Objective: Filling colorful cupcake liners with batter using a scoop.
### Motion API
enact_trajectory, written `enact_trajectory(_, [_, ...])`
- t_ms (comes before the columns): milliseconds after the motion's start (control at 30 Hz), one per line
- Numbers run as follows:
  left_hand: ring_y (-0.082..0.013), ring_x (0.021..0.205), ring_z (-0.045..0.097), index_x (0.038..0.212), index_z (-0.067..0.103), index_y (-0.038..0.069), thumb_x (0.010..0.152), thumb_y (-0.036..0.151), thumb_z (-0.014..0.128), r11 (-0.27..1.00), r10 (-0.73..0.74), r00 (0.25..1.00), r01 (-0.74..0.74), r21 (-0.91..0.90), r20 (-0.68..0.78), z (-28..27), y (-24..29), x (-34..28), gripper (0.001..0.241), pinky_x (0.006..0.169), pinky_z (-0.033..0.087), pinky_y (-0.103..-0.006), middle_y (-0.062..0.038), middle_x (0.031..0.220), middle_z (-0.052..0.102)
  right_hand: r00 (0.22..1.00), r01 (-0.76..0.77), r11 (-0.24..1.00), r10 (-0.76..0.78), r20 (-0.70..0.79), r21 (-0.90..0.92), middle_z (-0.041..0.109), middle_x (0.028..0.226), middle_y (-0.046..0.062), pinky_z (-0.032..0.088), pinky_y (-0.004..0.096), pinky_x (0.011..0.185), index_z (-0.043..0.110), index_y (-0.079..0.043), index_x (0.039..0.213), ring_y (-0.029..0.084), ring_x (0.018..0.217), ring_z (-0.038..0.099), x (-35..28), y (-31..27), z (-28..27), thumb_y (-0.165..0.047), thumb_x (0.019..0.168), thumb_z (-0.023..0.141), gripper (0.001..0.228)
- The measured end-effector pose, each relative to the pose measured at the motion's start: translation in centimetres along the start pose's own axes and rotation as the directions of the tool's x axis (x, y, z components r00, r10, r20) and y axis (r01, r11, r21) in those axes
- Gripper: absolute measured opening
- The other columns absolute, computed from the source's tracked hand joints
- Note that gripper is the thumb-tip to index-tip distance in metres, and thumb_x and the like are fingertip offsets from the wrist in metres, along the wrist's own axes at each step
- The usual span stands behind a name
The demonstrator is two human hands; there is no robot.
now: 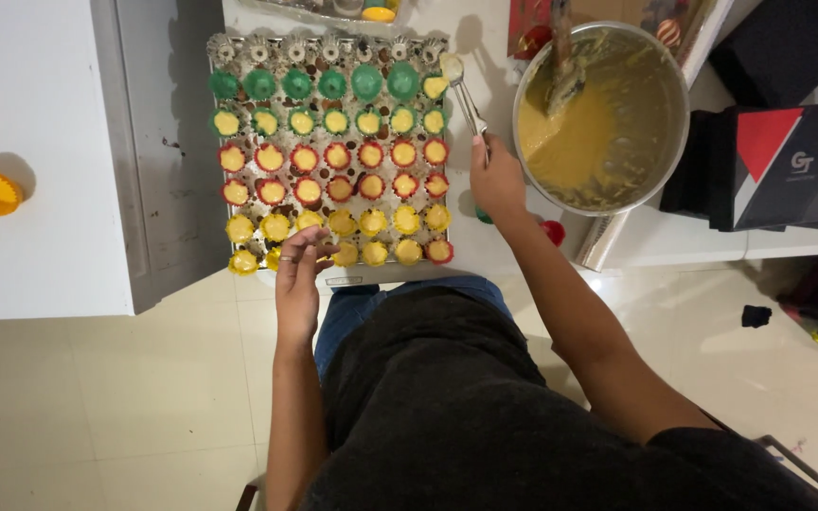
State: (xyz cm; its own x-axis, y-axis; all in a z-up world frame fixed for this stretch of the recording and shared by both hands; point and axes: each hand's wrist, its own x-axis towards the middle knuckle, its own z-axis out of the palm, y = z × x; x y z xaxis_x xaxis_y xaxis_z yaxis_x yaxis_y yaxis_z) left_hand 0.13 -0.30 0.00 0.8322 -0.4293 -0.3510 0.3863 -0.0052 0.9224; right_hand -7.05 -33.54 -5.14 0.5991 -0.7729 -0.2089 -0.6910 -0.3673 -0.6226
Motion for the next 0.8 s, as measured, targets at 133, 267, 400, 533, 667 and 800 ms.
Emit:
enact_trajectory(133, [-0.0172, 0.111, 0.067, 0.132, 0.057, 0.008, 0.111, 0.017, 0.045, 1.0, 0.005, 1.0, -0.005, -0.011, 0.0, -0.1, 0.0, -0.2, 0.026, 0.095, 0.052, -0.0327, -0.006, 0.132, 0.065, 1.0, 0.014, 0.999, -0.014, -0.011, 0.045, 0.072, 0.105, 0.025, 0.051, 0.053, 0.087, 0.063, -0.005, 0.128, 0.046, 0.1, 0.067, 0.1, 0.6, 0.5, -0.043, 0.105, 0.046, 0.047])
enact_trajectory(267, [-0.0173, 0.112, 0.066, 0.133, 0.057, 0.008, 0.111, 0.018, 0.044, 1.0, 0.003, 1.0, -0.003, -0.02, 0.008, -0.3, 0.0, -0.6, 0.027, 0.095, 0.052, -0.0329, -0.007, 0.13, 0.066, 0.999, 0.026, 0.998, -0.025, -0.02, 0.054, 0.071, 0.108, 0.026, 0.051, 0.053, 0.089, 0.063, -0.005, 0.129, 0.047, 0.104, 0.065, 0.5, 1.3, 0.9, -0.044, 0.106, 0.045, 0.048])
enact_trajectory(400, [-0.0177, 0.112, 0.066, 0.133, 0.058, 0.008, 0.111, 0.017, 0.044, 1.0, 0.01, 1.0, -0.01, -0.014, 0.005, -0.1, 0.2, -0.8, 0.027, 0.095, 0.052, -0.0334, -0.007, 0.129, 0.066, 1.0, 0.006, 1.0, -0.006, 0.018, 0.028, 0.071, 0.11, 0.025, 0.05, 0.053, 0.09, 0.064, -0.006, 0.128, 0.048, 0.105, 0.065, 0.7, 1.2, 1.4, -0.045, 0.105, 0.045, 0.049])
enact_trajectory(533, [-0.0177, 0.113, 0.066, 0.132, 0.057, 0.008, 0.111, 0.018, 0.044, 1.0, 0.003, 1.0, -0.003, 0.008, 0.006, -0.3, 0.3, -0.9, 0.027, 0.096, 0.052, -0.0331, -0.007, 0.13, 0.066, 0.999, 0.002, 1.0, -0.003, 0.037, 0.014, 0.071, 0.11, 0.025, 0.05, 0.054, 0.09, 0.065, -0.006, 0.125, 0.047, 0.104, 0.065, 1.3, 1.5, 2.7, -0.046, 0.105, 0.046, 0.048])
enact_trajectory(667, [-0.0176, 0.113, 0.066, 0.132, 0.058, 0.008, 0.11, 0.018, 0.044, 1.0, 0.012, 1.0, -0.013, 0.011, 0.027, -0.6, -0.1, -0.8, 0.028, 0.095, 0.052, -0.0324, -0.006, 0.131, 0.065, 0.999, 0.013, 1.0, -0.013, 0.039, 0.0, 0.072, 0.106, 0.025, 0.05, 0.055, 0.089, 0.066, -0.006, 0.122, 0.048, 0.102, 0.066, 0.9, 1.0, 2.6, -0.045, 0.106, 0.045, 0.047])
enact_trajectory(800, [-0.0175, 0.113, 0.066, 0.132, 0.058, 0.008, 0.111, 0.019, 0.045, 1.0, 0.0, 1.0, 0.0, 0.012, 0.03, -0.5, 0.4, -1.0, 0.028, 0.095, 0.052, -0.032, -0.007, 0.13, 0.065, 0.998, 0.061, 0.995, -0.058, -0.035, 0.082, 0.071, 0.101, 0.026, 0.051, 0.053, 0.085, 0.066, -0.004, 0.123, 0.047, 0.098, 0.066, 0.3, 1.2, 2.3, -0.042, 0.107, 0.045, 0.046])
